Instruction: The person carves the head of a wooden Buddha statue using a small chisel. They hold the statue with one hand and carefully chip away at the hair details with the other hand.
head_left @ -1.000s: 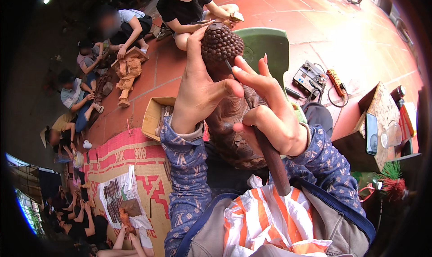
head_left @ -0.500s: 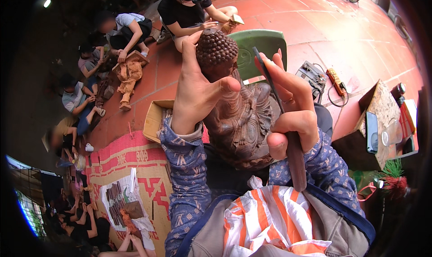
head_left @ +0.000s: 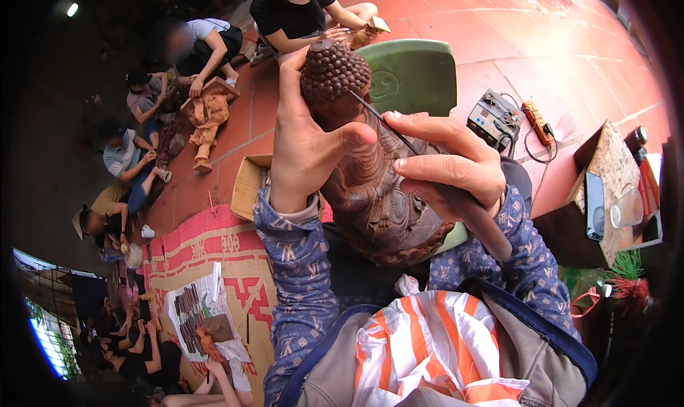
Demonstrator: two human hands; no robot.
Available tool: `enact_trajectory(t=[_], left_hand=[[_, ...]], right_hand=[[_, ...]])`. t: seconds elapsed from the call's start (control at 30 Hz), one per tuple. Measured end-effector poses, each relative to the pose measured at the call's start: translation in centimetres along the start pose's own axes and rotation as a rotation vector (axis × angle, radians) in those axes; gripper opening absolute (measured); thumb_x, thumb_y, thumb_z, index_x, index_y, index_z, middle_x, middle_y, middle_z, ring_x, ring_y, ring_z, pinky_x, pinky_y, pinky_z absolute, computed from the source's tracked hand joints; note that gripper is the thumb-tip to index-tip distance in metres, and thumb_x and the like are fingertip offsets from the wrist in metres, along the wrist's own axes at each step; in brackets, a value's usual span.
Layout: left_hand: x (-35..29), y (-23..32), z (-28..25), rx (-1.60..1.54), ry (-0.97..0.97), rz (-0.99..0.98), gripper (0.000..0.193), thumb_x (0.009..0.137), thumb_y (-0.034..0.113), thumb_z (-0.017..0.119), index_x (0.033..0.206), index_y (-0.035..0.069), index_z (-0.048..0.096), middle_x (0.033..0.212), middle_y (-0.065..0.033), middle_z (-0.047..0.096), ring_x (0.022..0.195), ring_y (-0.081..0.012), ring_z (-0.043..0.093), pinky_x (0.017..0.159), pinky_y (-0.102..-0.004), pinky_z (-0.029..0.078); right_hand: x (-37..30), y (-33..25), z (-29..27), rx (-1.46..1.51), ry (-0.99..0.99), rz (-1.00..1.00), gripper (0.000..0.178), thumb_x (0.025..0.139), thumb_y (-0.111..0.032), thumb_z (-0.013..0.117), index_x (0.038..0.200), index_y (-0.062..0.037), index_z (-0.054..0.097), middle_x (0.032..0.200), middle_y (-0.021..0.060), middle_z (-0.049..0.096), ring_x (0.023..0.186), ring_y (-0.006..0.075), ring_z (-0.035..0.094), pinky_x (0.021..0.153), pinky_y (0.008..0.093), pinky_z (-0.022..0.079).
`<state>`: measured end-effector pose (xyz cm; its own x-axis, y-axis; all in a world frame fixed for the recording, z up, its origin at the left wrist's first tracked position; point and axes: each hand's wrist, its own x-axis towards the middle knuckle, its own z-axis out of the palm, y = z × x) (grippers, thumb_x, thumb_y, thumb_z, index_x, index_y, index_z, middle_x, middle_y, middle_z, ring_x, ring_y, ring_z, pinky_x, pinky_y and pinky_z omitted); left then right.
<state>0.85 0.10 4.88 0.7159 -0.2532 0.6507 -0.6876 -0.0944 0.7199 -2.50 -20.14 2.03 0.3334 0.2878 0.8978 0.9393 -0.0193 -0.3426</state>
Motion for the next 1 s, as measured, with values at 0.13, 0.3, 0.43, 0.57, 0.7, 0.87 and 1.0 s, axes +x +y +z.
enact_trajectory(t=[0.13,0.3,0.43,0.57,0.7,0.87,1.0], left_hand=[[0.1,0.5,0.1,0.021,0.021,-0.079,0.096,0.063,0.049,0.082,0.132,0.002,0.035,0.121,-0.0088,0.048,0.111,-0.0173,0.050,0.096,-0.0311,0.042],[0.1,0.7,0.1,0.019,0.025,-0.093,0.092,0.065,0.046,0.082,0.131,0.003,0.035,0.120,-0.0085,0.047,0.111,-0.0175,0.050,0.096,-0.0316,0.042],[0.1,0.6,0.1,0.037,0.026,-0.077,0.091,0.066,0.045,0.082,0.131,0.003,0.035,0.120,-0.0083,0.046,0.110,-0.0175,0.050,0.096,-0.0314,0.042],[0.1,0.8,0.1,0.044,0.018,-0.081,0.091,0.066,0.043,0.083,0.132,0.003,0.034,0.121,-0.0086,0.046,0.110,-0.0175,0.050,0.095,-0.0317,0.042],[0.0,1.0,0.5,0.017,0.035,-0.083,0.089,0.067,0.040,0.083,0.131,0.003,0.033,0.120,-0.0085,0.047,0.108,-0.0173,0.051,0.094,-0.0313,0.043],[0.0,0.8,0.6,0.045,0.039,-0.037,0.085,0.070,0.039,0.081,0.129,0.003,0.031,0.112,-0.0081,0.052,0.101,-0.0155,0.054,0.089,-0.0301,0.046],[0.3,1.3,1.2,0.032,0.052,-0.032,0.083,0.072,0.040,0.080,0.127,0.003,0.031,0.106,-0.0077,0.054,0.096,-0.0141,0.056,0.086,-0.0296,0.048]], right_hand=[[0.2,0.2,0.2,0.052,-0.051,0.002,0.026,0.077,-0.012,0.074,0.101,-0.0048,0.067,0.119,0.0272,0.058,0.111,0.0373,0.059,0.093,0.0426,0.046],[0.5,0.1,0.3,0.033,-0.076,0.005,0.025,0.078,-0.010,0.073,0.101,-0.0040,0.067,0.121,0.0272,0.056,0.112,0.0387,0.057,0.095,0.0455,0.046],[0.4,-0.2,0.3,0.016,-0.072,0.015,0.025,0.077,-0.008,0.073,0.101,-0.0037,0.066,0.120,0.0274,0.056,0.112,0.0393,0.057,0.096,0.0472,0.046],[0.5,-0.3,0.3,0.020,-0.070,0.022,0.024,0.078,-0.007,0.072,0.101,-0.0026,0.066,0.120,0.0282,0.056,0.112,0.0399,0.057,0.097,0.0480,0.046],[0.7,0.2,-0.1,0.025,-0.102,-0.015,0.022,0.079,-0.006,0.070,0.099,-0.0012,0.067,0.120,0.0289,0.055,0.113,0.0404,0.057,0.098,0.0479,0.045],[1.2,0.9,-1.0,0.042,-0.138,-0.082,0.020,0.077,-0.003,0.068,0.097,-0.0003,0.068,0.119,0.0285,0.057,0.108,0.0398,0.060,0.092,0.0434,0.049],[1.8,1.4,-1.3,0.015,-0.124,-0.166,0.020,0.076,0.000,0.067,0.096,0.0003,0.067,0.117,0.0255,0.059,0.099,0.0369,0.065,0.082,0.0377,0.053]])
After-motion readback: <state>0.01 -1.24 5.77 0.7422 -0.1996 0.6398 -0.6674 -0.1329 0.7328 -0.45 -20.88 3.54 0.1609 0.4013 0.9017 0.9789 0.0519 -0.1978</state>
